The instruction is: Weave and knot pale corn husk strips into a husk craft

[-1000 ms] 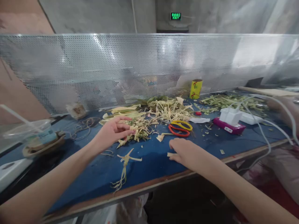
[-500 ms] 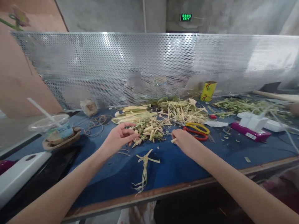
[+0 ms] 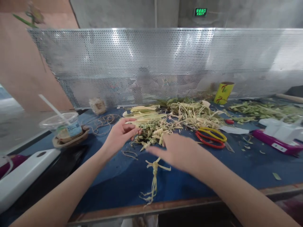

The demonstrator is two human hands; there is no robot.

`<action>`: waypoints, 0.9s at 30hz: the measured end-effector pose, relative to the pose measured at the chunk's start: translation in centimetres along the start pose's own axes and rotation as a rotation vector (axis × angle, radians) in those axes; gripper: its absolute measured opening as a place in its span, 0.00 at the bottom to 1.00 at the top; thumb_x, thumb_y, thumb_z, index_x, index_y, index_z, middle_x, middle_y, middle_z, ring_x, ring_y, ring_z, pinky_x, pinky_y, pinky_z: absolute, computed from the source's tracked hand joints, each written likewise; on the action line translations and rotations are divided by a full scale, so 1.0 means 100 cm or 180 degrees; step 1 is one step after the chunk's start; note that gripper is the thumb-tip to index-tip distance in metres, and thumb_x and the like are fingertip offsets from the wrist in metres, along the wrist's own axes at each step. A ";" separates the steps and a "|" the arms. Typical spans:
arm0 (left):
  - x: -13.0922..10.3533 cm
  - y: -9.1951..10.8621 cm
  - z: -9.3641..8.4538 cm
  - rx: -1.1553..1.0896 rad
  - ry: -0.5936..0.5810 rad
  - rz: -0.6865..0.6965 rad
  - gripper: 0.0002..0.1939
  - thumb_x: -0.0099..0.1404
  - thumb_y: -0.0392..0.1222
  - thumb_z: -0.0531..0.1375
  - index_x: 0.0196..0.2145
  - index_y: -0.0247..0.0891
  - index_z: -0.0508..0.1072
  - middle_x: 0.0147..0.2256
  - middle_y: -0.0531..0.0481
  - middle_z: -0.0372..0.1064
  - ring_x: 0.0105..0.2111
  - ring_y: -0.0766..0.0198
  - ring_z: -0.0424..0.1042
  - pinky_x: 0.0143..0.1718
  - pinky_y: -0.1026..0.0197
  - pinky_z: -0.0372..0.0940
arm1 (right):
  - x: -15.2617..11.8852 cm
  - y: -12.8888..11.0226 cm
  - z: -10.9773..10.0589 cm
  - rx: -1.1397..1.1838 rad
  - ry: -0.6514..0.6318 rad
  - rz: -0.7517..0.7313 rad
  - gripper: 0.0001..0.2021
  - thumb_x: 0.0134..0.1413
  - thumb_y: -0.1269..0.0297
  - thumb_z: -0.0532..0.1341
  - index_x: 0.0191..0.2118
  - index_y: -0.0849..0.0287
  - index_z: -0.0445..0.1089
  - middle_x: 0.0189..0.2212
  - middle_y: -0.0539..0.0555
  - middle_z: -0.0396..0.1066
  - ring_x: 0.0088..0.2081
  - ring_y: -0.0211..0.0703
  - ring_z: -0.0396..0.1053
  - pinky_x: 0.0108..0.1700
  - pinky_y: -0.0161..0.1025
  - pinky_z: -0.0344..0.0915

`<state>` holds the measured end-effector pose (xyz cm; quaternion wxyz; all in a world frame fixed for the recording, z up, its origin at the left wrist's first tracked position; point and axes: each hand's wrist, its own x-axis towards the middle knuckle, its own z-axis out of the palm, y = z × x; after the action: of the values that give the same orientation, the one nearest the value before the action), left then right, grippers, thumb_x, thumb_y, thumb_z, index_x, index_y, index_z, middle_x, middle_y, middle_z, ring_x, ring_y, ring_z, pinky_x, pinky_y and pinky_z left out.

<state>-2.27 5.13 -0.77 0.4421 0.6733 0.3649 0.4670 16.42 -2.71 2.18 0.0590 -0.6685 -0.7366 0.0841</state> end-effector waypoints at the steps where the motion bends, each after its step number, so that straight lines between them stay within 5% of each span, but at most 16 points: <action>1: 0.000 0.000 0.000 -0.0009 0.0031 0.0010 0.18 0.53 0.39 0.60 0.41 0.36 0.60 0.23 0.55 0.68 0.24 0.68 0.68 0.21 0.68 0.59 | -0.008 -0.005 0.007 -0.0093 -0.0127 -0.0056 0.30 0.42 0.33 0.45 0.31 0.58 0.64 0.25 0.58 0.69 0.26 0.50 0.68 0.24 0.38 0.54; 7: 0.000 -0.004 0.002 -0.0034 -0.0015 0.0002 0.18 0.51 0.38 0.61 0.39 0.36 0.61 0.22 0.55 0.67 0.24 0.68 0.68 0.22 0.67 0.61 | -0.012 0.001 0.039 0.0071 -0.0345 -0.0212 0.19 0.43 0.46 0.56 0.32 0.59 0.62 0.27 0.56 0.69 0.26 0.46 0.67 0.23 0.35 0.51; 12: -0.002 -0.001 0.003 -0.0069 -0.0025 0.0058 0.15 0.51 0.38 0.61 0.37 0.35 0.65 0.23 0.55 0.67 0.21 0.72 0.64 0.22 0.67 0.60 | -0.001 0.000 0.029 0.1030 -0.0149 -0.0845 0.07 0.46 0.63 0.58 0.33 0.58 0.61 0.21 0.48 0.66 0.24 0.36 0.64 0.25 0.32 0.57; 21: -0.009 0.023 -0.004 -0.0022 0.0681 0.0526 0.10 0.53 0.38 0.60 0.35 0.35 0.72 0.29 0.50 0.73 0.27 0.68 0.70 0.29 0.66 0.66 | 0.035 -0.013 0.013 0.2447 0.0787 -0.1326 0.14 0.46 0.69 0.58 0.42 0.58 0.61 0.35 0.52 0.69 0.30 0.35 0.67 0.36 0.34 0.65; 27: -0.016 0.024 0.004 0.0172 0.0411 0.0573 0.09 0.54 0.40 0.60 0.33 0.36 0.74 0.33 0.48 0.74 0.33 0.65 0.72 0.35 0.64 0.68 | 0.037 0.003 0.033 0.3664 0.1005 -0.1389 0.23 0.45 0.65 0.61 0.47 0.55 0.52 0.29 0.51 0.71 0.32 0.40 0.70 0.34 0.37 0.66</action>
<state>-2.18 2.76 0.90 0.3557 0.6835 0.3431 0.5372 15.70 0.87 -1.18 0.5326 -0.3685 -0.6752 0.3530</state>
